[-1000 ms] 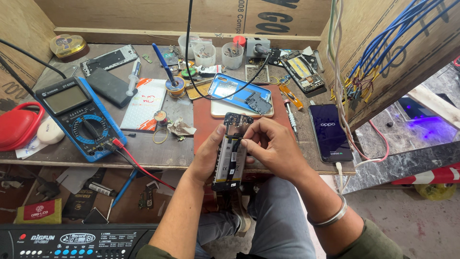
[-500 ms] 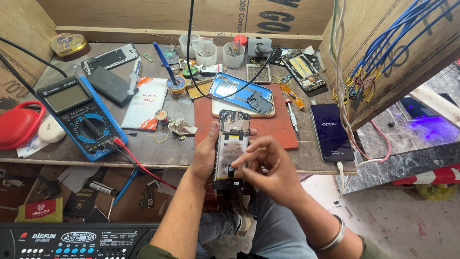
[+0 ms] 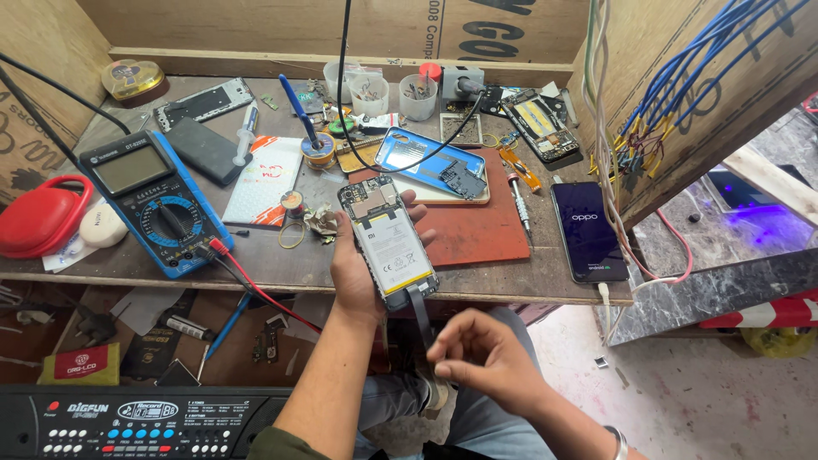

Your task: The person holds a smartphone showing a boot screen, then sets it down and works on a disassembled phone chassis on the bench. They use a screwdriver to unscrew components, pry at the phone's internals, lift out the battery assembly, and finally pick up the reassembled phone and turn it over in their hands.

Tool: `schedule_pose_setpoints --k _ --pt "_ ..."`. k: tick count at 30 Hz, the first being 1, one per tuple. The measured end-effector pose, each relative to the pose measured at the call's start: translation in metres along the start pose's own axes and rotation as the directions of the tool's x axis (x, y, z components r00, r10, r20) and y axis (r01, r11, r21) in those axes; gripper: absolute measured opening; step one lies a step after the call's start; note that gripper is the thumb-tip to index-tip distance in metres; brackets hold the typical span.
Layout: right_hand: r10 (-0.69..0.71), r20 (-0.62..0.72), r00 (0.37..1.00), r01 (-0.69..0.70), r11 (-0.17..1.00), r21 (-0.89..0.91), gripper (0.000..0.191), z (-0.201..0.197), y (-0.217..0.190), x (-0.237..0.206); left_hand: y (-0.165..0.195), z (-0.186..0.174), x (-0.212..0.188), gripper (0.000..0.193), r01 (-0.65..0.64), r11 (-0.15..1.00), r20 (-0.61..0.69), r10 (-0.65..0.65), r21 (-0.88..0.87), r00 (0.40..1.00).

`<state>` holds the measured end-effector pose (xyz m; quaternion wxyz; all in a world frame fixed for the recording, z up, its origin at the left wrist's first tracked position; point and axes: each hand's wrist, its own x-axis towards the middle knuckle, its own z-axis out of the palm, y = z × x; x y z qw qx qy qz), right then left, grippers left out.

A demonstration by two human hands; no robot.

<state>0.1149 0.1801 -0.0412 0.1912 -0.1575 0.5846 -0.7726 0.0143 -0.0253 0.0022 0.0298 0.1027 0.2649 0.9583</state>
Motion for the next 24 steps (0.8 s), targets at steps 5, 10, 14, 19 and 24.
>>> schedule_pose_setpoints --k 5,10,14,19,24 --pt "0.135 -0.033 0.990 -0.134 0.991 0.004 0.023 0.006 0.027 -0.039 0.000 0.000 -0.004 0.074 -0.009 1.000 -0.034 0.008 -0.028 0.999" --pt "0.253 -0.244 0.936 -0.266 0.964 -0.022 0.019 0.008 0.045 -0.073 -0.004 0.002 -0.016 0.072 -0.044 0.999 -0.030 0.043 -0.004 0.999" --pt "0.171 -0.277 0.946 -0.199 0.977 -0.079 0.031 0.011 0.060 -0.104 -0.008 -0.002 -0.030 0.071 -0.072 0.997 0.023 0.072 0.009 0.997" --pt "0.187 -0.298 0.936 -0.213 0.976 -0.056 0.028 0.026 0.081 -0.139 -0.008 -0.004 -0.042 0.071 -0.087 0.996 0.102 0.084 0.027 0.991" --pt "0.123 -0.310 0.943 -0.159 0.983 -0.094 0.019 0.039 0.083 -0.161 -0.005 -0.004 -0.052 0.069 -0.059 0.998 0.124 0.062 -0.024 0.990"
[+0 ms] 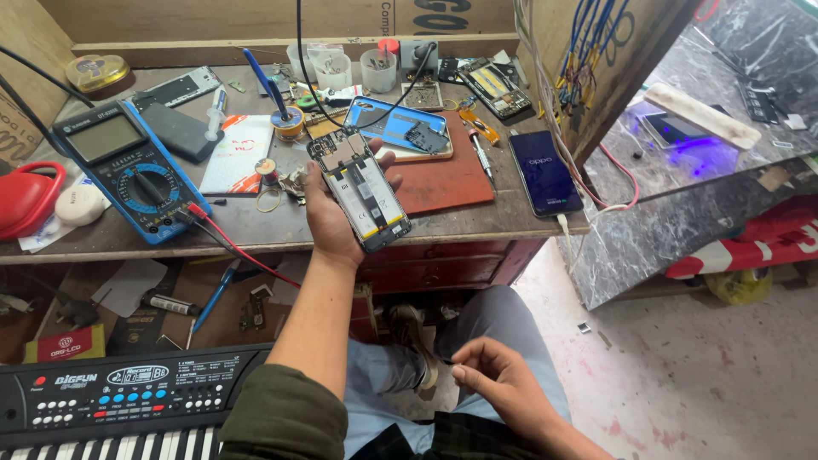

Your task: The person holds a smartphone showing a boot screen, then sets it down and works on a disassembled phone chassis on the bench. They use a screwdriver to unscrew components, pry at the phone's internals, lift out the battery assembly, and finally pick up the reassembled phone and turn it over in their hands.

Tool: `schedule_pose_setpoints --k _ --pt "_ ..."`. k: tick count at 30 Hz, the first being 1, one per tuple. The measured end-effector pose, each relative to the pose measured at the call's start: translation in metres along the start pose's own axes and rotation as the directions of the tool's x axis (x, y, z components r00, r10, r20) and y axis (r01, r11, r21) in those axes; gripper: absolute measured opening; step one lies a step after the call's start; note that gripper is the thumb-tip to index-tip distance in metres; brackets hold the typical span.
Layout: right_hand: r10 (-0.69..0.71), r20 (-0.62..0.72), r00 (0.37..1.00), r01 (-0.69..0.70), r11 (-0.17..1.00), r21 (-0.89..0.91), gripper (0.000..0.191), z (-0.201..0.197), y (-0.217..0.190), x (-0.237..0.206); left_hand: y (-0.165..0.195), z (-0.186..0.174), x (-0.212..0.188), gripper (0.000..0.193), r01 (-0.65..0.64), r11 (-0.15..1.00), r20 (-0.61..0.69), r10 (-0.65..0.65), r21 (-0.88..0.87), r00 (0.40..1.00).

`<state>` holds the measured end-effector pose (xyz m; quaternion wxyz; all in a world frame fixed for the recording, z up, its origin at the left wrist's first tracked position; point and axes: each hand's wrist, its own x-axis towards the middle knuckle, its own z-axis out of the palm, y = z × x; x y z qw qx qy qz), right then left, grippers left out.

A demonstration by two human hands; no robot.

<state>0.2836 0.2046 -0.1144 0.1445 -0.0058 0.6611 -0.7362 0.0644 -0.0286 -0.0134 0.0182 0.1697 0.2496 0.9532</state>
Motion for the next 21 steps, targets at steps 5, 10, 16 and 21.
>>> schedule_pose_setpoints --k 5,10,16,21 --pt "-0.138 -0.066 0.988 0.122 0.970 -0.210 0.021 0.010 -0.037 0.004 0.005 0.000 -0.005 0.070 0.033 0.999 -0.006 -0.033 -0.008 0.999" --pt "-0.378 -0.026 0.925 0.297 0.765 -0.571 0.023 0.032 -0.101 0.039 0.013 -0.006 -0.001 0.071 0.090 0.996 -0.006 -0.090 0.016 0.996" --pt "-0.492 0.197 0.848 0.485 0.570 -0.664 0.030 0.056 -0.166 0.119 0.022 -0.013 0.013 0.071 0.113 0.993 -0.023 -0.113 0.039 0.993" --pt "-0.524 0.382 0.762 0.617 0.405 -0.675 0.034 0.060 -0.192 0.171 0.026 -0.013 0.025 0.072 0.158 0.987 -0.066 -0.156 0.014 0.985"
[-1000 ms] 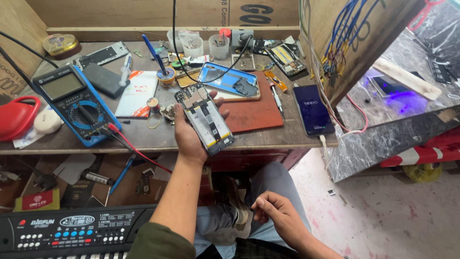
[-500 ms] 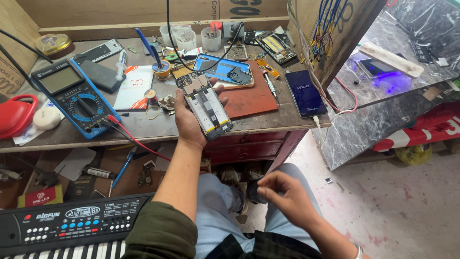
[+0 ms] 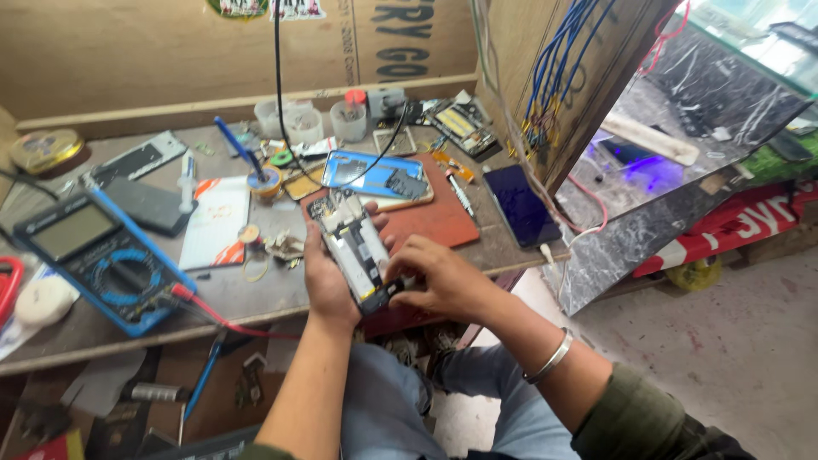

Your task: The person holds a smartphone showing a boot screen, then sets it down and works on a disassembled phone chassis on the bench. They use a screwdriver to unscrew components, pry at the phone's internals, lift out the battery assembly, and finally pick up the reassembled phone and turn it over in their hands.

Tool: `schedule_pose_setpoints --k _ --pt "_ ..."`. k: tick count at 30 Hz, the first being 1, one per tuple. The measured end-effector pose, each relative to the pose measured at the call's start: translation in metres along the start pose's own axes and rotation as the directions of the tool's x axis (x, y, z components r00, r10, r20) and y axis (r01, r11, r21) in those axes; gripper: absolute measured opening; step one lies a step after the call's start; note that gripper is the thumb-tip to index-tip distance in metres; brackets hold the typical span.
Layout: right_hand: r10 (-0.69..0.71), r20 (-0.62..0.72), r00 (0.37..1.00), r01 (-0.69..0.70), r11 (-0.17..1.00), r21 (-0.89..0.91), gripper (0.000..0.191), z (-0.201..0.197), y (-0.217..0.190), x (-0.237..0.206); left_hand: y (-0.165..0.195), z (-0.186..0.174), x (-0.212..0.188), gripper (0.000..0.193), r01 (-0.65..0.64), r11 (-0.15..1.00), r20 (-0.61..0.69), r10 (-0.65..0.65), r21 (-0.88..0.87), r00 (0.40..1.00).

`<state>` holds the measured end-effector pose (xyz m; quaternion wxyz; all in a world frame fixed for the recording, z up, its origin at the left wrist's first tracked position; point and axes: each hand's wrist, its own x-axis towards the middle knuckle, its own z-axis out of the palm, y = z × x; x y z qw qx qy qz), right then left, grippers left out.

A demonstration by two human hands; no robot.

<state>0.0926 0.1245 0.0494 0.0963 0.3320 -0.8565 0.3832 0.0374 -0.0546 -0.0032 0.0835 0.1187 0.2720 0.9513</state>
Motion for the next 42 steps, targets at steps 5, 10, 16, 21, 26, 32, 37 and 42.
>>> schedule_pose_setpoints --k 5,10,16,21,26,32,37,42 --pt "0.105 0.065 0.992 -0.107 0.994 0.029 0.031 -0.002 0.016 0.020 0.007 0.001 0.012 0.069 -0.004 1.000 -0.046 0.003 -0.009 0.999" --pt "0.068 0.064 0.996 -0.071 0.996 0.055 0.030 -0.004 0.031 0.022 0.003 0.002 0.019 0.067 -0.019 1.000 -0.095 0.020 0.007 0.995" --pt "0.065 0.153 0.986 -0.068 0.998 0.016 0.030 -0.004 0.037 0.023 0.000 -0.003 0.020 0.073 0.054 0.997 -0.034 -0.056 -0.057 0.998" --pt "-0.108 0.219 0.970 0.128 0.988 -0.082 0.027 -0.008 0.040 0.025 -0.002 -0.005 0.021 0.073 0.056 0.995 -0.034 -0.059 -0.081 0.998" --pt "0.055 0.180 0.982 -0.055 0.998 -0.006 0.031 -0.002 0.044 0.018 -0.004 -0.006 0.019 0.073 0.041 0.996 -0.038 -0.044 -0.076 0.998" --pt "-0.050 0.006 0.999 0.050 0.999 -0.020 0.033 0.008 0.053 0.011 -0.004 -0.004 0.023 0.070 -0.024 1.000 -0.052 0.025 0.013 0.998" --pt "-0.051 -0.026 0.998 0.050 0.998 -0.028 0.032 0.014 0.061 0.009 -0.006 -0.005 0.026 0.070 -0.014 0.999 -0.074 0.017 0.034 0.997" --pt "-0.046 0.068 0.997 0.050 0.997 -0.057 0.032 0.008 0.061 0.013 -0.008 -0.005 0.028 0.075 0.013 0.999 -0.038 -0.012 0.046 0.999"
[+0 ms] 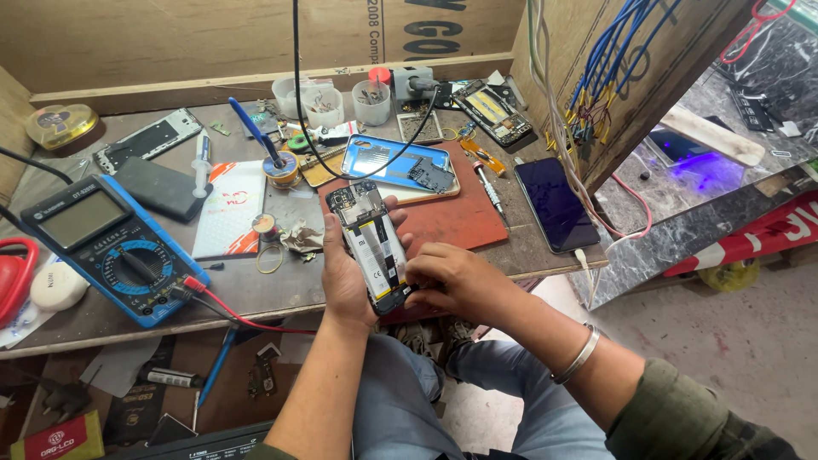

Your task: The person holds a smartphone showing a boot screen, then sets it down and works on a disassembled phone chassis on the bench. They use a screwdriver to unscrew components, pry at the phone's internals, lift out the battery assembly, and finally pick up the reassembled phone and turn it over in their hands.

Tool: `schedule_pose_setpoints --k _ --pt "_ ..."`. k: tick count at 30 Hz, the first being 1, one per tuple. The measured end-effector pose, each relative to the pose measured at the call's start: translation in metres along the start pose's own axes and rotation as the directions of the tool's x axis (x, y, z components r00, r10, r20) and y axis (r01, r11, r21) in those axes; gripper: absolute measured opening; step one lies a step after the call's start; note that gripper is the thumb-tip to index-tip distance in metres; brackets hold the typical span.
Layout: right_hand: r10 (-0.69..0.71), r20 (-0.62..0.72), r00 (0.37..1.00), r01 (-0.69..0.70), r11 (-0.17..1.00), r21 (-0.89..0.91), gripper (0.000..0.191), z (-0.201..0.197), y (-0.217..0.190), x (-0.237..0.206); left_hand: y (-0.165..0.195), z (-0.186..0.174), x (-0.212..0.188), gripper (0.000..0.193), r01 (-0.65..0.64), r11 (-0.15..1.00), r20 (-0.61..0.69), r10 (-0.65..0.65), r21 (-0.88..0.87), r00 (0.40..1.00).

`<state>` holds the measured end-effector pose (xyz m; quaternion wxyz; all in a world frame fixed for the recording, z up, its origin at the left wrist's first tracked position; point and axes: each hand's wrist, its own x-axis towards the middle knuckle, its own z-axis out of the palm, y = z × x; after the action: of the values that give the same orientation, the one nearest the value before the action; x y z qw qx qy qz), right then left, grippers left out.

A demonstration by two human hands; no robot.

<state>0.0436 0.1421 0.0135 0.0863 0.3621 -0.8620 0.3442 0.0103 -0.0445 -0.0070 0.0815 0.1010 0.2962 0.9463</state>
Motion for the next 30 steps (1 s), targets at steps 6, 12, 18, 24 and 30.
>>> schedule_pose_setpoints --k 6,12,18,24,30 --pt "-0.032 0.080 0.996 0.033 0.999 -0.008 0.031 -0.010 -0.005 0.007 0.000 0.002 0.000 0.077 0.030 0.999 -0.031 -0.031 -0.021 0.999" --pt "-0.035 0.154 0.987 0.031 0.999 0.024 0.032 -0.012 0.000 0.013 -0.001 -0.003 0.000 0.081 0.069 0.996 0.018 -0.068 -0.054 0.998" --pt "-0.001 0.212 0.977 -0.013 0.998 0.066 0.035 -0.017 0.002 0.018 0.000 -0.004 0.000 0.085 0.127 0.988 0.025 -0.125 -0.086 0.992" --pt "0.003 0.232 0.973 -0.020 0.997 0.070 0.034 -0.019 0.001 0.020 -0.001 -0.004 0.001 0.086 0.119 0.991 -0.005 -0.119 -0.058 0.993" --pt "0.005 0.239 0.971 -0.021 0.998 0.062 0.034 -0.020 0.000 0.019 -0.003 -0.005 0.002 0.085 0.121 0.990 0.008 -0.121 -0.075 0.993"
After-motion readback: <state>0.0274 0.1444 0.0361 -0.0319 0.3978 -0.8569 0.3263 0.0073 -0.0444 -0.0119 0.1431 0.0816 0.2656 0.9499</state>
